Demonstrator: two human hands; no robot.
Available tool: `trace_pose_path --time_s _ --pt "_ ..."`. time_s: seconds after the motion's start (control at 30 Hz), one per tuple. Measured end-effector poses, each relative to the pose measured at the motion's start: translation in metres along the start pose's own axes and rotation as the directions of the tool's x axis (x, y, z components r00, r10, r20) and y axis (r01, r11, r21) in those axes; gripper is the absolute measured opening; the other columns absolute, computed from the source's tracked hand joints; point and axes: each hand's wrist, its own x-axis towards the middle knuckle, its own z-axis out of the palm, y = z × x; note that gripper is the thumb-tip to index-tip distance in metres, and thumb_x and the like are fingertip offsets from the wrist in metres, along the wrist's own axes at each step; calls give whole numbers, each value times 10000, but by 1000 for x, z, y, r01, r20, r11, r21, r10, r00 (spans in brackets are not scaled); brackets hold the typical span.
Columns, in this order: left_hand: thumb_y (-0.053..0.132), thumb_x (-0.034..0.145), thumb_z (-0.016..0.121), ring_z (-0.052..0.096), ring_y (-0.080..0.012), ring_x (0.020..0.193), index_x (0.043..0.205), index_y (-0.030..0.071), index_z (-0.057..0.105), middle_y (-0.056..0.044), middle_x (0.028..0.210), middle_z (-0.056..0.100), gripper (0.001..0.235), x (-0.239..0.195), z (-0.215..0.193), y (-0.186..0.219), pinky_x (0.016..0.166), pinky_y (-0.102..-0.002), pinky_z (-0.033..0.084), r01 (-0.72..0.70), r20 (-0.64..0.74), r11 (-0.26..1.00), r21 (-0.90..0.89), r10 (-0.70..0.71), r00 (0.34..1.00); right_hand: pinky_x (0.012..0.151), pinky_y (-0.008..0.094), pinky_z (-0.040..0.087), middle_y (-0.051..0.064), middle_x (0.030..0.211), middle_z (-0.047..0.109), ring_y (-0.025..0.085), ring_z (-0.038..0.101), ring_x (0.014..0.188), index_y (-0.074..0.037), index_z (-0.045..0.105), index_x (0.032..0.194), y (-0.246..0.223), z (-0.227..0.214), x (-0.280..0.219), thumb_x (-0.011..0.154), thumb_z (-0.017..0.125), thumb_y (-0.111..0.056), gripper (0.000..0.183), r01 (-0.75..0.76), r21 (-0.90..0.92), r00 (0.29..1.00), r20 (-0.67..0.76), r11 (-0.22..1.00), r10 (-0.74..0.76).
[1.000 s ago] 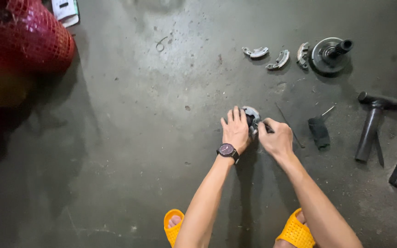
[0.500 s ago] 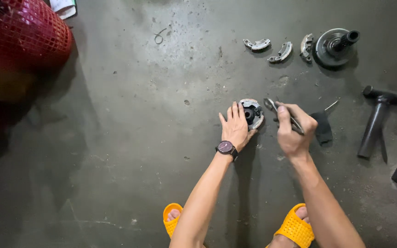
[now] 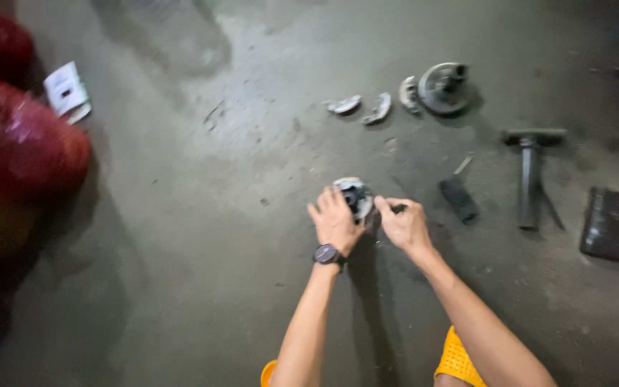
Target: The person sits on the workshop floor assembling a motorcycle clutch: they fit clutch shoes into the clutch hub, position small springs and pins, press components together by hand, use pliers to adjust parts, then pick up a fibrous pad and carry the assembled parts toward a cabinet at the end.
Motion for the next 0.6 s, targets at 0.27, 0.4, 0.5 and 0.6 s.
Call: trace_pose_path --time_s 0.27,0.4,0.5,0.6 --pt "583 763 786 338 -408 1440 1491 -40 336 -243 1560 346 1058 3 -3 -24 1101 -692 281 47 -24 998 45 -45 999 442 353 434 89 649 614 193 557 528 -24 704 886 53 -108 -2 954 687 -408 390 -576 136 814 176 806 553" --pt "564 820 762 343 -417 1438 1480 -64 358 -262 1560 352 997 2 17 -31 1085 -683 298 61 -61 998 17 -60 996 541 430 507 123 789 691 253 642 644 24 698 1053 153 -196 27 977 657 -239 277 -368 5 891 -284 930 354" --pt "542 792 780 375 -397 1426 1482 -70 372 -255 1563 367 1008 5 16 -22 1090 -643 346 113 -37 993 45 -111 993 707 434 575 162 987 723 281 712 827 19 686 1239 192 -246 49 995 669 -238 355 -312 -217 890 -408 925 204" --pt "539 781 798 389 -385 1423 1478 -77 375 -246 1557 381 1022 12 25 -24 1077 -633 370 142 -13 988 60 -142 990 819 488 561 307 1093 659 419 670 965 81 664 1297 194 -252 54 857 824 -278 590 -116 -616 869 -443 779 -220"
